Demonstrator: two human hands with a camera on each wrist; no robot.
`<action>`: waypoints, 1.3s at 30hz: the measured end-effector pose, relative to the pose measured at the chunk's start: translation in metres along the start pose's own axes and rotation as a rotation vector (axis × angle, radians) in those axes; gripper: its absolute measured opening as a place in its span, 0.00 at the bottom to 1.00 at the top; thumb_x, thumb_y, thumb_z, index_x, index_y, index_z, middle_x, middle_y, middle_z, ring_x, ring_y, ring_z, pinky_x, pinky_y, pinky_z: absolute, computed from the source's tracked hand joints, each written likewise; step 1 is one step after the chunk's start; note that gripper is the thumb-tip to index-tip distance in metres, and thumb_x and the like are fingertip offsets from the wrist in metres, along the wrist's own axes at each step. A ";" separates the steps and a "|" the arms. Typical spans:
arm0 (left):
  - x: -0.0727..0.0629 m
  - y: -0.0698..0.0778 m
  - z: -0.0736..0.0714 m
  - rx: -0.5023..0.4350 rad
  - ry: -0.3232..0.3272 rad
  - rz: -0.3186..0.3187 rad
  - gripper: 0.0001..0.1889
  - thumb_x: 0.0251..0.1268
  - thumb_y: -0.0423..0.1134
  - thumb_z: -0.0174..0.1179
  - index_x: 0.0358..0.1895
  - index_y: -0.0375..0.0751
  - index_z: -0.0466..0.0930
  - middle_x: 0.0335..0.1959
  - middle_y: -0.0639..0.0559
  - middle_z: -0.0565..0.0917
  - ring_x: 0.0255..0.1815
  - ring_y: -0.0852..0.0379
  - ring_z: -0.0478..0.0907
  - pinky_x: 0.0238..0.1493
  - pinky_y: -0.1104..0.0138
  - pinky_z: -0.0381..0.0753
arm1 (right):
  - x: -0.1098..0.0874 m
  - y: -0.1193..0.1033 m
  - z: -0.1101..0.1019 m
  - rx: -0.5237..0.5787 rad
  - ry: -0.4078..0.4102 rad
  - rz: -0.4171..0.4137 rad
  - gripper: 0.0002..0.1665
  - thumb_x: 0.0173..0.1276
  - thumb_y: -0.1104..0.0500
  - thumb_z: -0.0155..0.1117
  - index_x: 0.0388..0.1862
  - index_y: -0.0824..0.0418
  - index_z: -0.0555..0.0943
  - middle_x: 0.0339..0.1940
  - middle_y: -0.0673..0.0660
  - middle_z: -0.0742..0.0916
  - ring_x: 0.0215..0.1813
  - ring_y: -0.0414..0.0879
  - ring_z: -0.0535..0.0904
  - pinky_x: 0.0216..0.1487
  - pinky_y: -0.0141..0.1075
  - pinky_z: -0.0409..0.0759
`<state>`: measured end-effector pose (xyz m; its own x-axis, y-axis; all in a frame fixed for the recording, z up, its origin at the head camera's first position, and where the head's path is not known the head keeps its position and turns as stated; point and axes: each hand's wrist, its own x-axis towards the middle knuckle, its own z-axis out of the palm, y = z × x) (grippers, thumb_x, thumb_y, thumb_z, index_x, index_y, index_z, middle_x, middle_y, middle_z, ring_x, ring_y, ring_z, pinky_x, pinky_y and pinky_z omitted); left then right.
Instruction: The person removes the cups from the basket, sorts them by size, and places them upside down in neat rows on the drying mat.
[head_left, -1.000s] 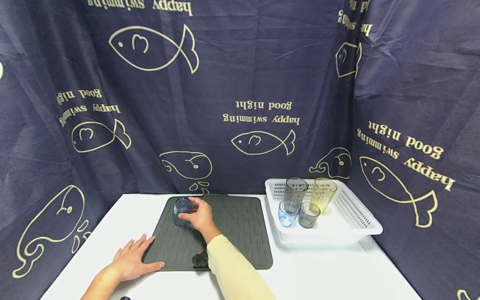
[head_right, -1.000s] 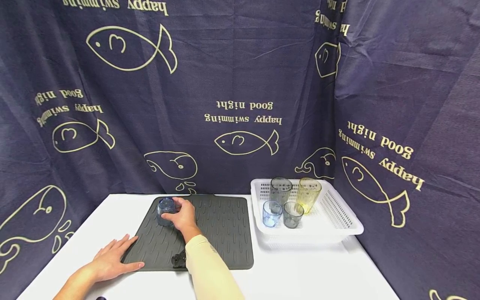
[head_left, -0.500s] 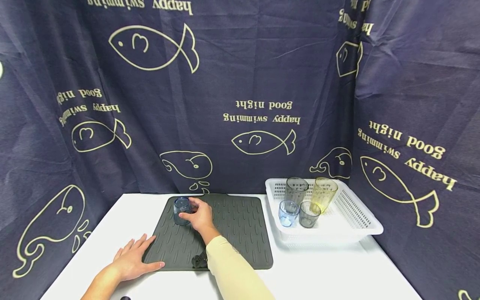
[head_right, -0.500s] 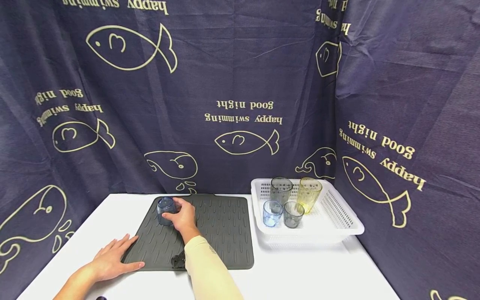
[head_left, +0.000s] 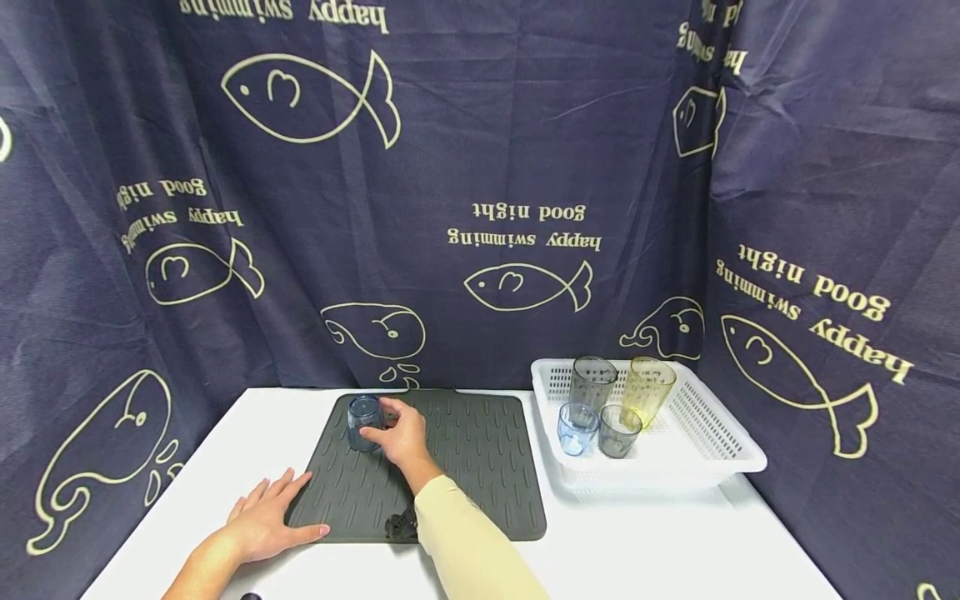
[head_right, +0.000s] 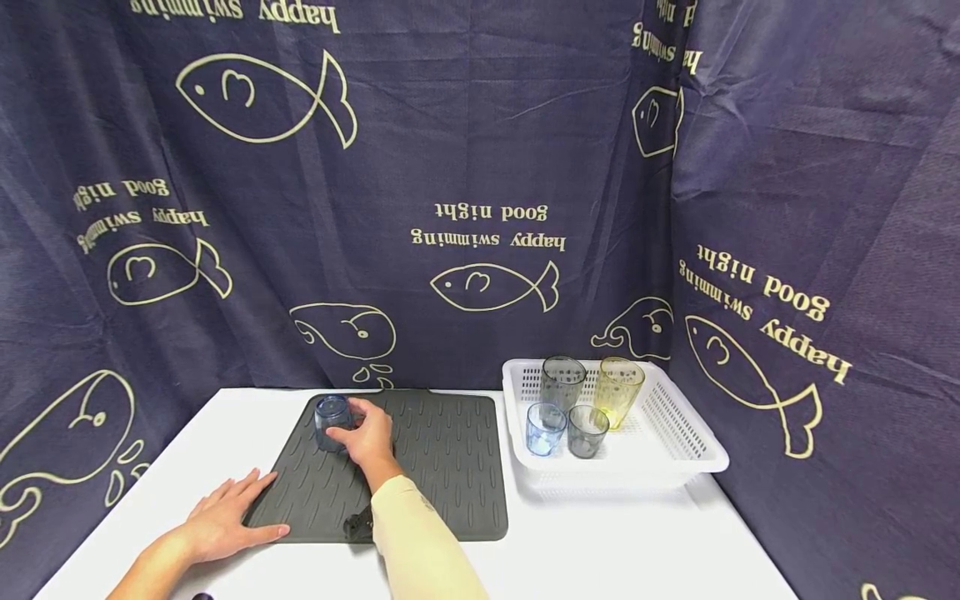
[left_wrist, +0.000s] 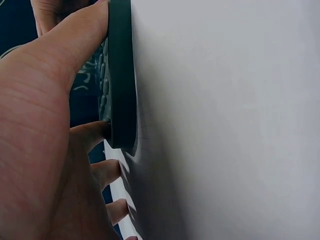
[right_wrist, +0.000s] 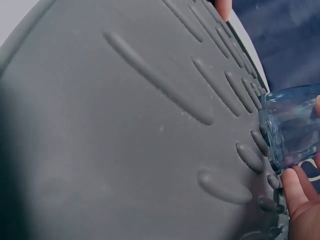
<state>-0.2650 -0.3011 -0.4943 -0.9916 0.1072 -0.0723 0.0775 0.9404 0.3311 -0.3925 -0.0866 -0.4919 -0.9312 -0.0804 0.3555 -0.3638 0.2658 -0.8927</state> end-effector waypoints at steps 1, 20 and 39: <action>0.000 0.000 0.000 -0.003 -0.002 -0.002 0.54 0.57 0.72 0.65 0.77 0.36 0.61 0.77 0.23 0.59 0.73 0.11 0.51 0.66 0.20 0.50 | -0.001 0.000 -0.001 0.012 0.001 -0.006 0.34 0.50 0.63 0.85 0.59 0.61 0.84 0.54 0.59 0.90 0.49 0.60 0.89 0.49 0.33 0.87; 0.000 0.002 -0.001 0.023 0.012 0.013 0.53 0.58 0.70 0.66 0.76 0.35 0.63 0.75 0.22 0.61 0.72 0.11 0.55 0.62 0.19 0.55 | -0.033 -0.002 -0.039 0.391 -0.024 0.122 0.30 0.60 0.65 0.78 0.62 0.63 0.81 0.59 0.63 0.86 0.62 0.62 0.84 0.53 0.36 0.87; -0.001 0.001 0.000 -0.004 0.015 0.005 0.53 0.57 0.70 0.66 0.76 0.36 0.63 0.76 0.23 0.61 0.73 0.12 0.53 0.64 0.20 0.52 | -0.087 -0.005 -0.114 0.471 -0.057 0.089 0.30 0.61 0.65 0.77 0.63 0.66 0.80 0.61 0.64 0.86 0.60 0.52 0.86 0.54 0.30 0.86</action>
<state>-0.2642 -0.3006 -0.4936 -0.9927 0.1066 -0.0563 0.0817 0.9386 0.3353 -0.3072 0.0282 -0.4870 -0.9542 -0.1332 0.2679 -0.2409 -0.1887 -0.9520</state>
